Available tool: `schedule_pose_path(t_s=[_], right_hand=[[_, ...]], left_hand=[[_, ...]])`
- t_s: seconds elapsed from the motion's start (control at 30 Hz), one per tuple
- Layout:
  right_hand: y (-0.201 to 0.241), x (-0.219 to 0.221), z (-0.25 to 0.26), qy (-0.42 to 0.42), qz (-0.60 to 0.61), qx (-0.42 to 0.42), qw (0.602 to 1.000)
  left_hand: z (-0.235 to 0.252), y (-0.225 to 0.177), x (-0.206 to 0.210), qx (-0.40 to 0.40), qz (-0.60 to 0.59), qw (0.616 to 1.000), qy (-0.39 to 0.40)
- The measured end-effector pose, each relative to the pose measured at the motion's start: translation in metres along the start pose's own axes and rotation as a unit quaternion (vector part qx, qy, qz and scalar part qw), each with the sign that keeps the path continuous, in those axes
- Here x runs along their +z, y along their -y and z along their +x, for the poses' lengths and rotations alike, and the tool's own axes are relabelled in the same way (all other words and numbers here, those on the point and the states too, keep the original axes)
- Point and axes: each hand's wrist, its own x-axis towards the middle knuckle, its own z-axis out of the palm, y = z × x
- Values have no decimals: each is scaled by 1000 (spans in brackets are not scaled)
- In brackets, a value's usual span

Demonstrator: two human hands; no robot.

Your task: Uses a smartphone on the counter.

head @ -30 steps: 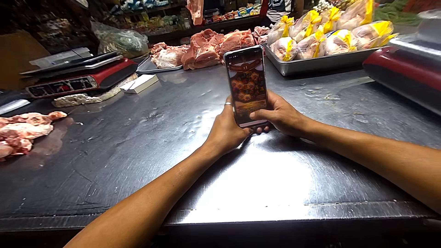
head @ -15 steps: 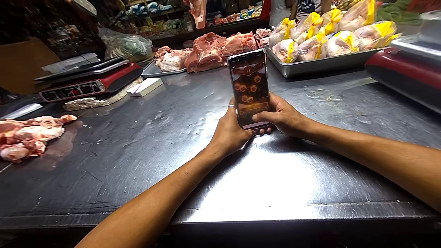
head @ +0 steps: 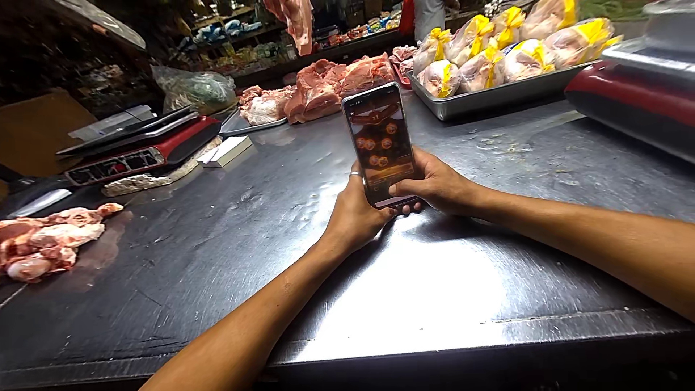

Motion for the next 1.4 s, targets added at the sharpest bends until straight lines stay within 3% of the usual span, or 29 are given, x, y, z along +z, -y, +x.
schedule_pose_path(t_s=[1.4], right_hand=[[-4,1,-3,-5,-33,-18,999]], left_hand=[[0,-4,0,-22,-4,1000,4]])
